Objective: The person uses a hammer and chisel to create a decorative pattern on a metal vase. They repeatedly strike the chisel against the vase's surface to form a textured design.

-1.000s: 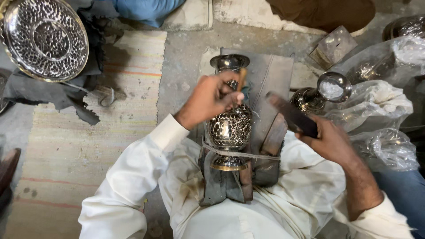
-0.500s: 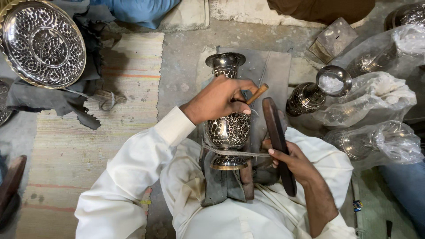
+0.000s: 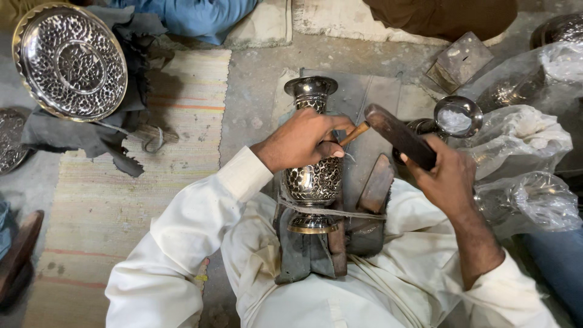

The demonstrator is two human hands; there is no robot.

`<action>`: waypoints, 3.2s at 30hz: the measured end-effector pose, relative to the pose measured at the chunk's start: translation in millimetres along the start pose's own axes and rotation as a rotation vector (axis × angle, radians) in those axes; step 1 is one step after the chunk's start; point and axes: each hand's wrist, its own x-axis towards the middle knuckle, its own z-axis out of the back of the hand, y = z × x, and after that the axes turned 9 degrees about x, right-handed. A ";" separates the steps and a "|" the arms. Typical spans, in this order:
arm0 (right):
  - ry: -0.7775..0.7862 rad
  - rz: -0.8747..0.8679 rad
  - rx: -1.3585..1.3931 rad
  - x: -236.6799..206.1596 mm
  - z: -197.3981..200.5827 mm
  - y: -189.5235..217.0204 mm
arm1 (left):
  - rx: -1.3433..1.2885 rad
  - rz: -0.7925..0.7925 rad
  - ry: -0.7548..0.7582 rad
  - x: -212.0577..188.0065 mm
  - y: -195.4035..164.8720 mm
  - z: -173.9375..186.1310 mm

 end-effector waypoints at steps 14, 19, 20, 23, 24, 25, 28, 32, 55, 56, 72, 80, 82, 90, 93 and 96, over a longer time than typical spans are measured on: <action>0.055 0.104 -0.009 19.7 11.8 6.3 | -0.019 0.015 0.032 0.8 -1.8 1.2; 0.005 0.085 0.256 17.3 10.5 8.5 | -0.006 0.129 0.146 3.5 -0.7 0.9; 0.033 0.102 0.084 16.9 10.9 9.2 | -0.030 0.084 0.104 3.2 -0.8 -0.1; 0.015 0.048 0.113 16.4 12.4 11.0 | -0.044 0.001 0.048 2.4 1.4 -1.1; -0.011 0.014 0.207 16.3 12.9 11.5 | -0.025 0.015 0.063 2.3 2.2 -1.4; -0.021 0.007 0.178 16.2 13.6 11.8 | -0.011 0.033 0.076 2.2 2.9 -1.9; 0.007 0.002 0.112 15.0 14.8 11.3 | -0.044 -0.043 0.037 2.6 5.1 -2.5; -0.034 -0.010 0.216 13.9 15.2 6.4 | 0.020 0.004 0.099 4.5 6.7 -2.4; 0.014 0.078 0.037 8.3 15.1 -11.6 | -0.033 -0.095 0.097 7.1 9.2 5.4; -0.008 0.012 0.255 7.5 15.7 -11.5 | -0.026 -0.081 0.124 7.4 10.6 5.2; 0.030 -0.078 0.366 25.0 19.8 -1.6 | -0.101 0.000 0.023 3.7 13.5 -3.4; 0.327 0.014 -0.316 25.3 36.2 11.0 | -0.269 0.145 0.021 -15.1 14.2 2.9; 0.289 -0.074 -0.143 25.1 31.7 11.6 | -0.237 0.072 -0.022 -19.5 14.3 2.3; -0.008 -0.051 0.124 30.5 15.4 15.2 | -0.121 0.028 -0.091 -22.1 8.5 -0.3; 0.035 0.206 -0.142 36.0 23.5 20.5 | -0.119 0.054 -0.070 -21.5 6.6 -0.1; 0.078 0.094 0.008 38.5 26.9 29.2 | -0.126 0.053 -0.072 -21.7 7.1 0.1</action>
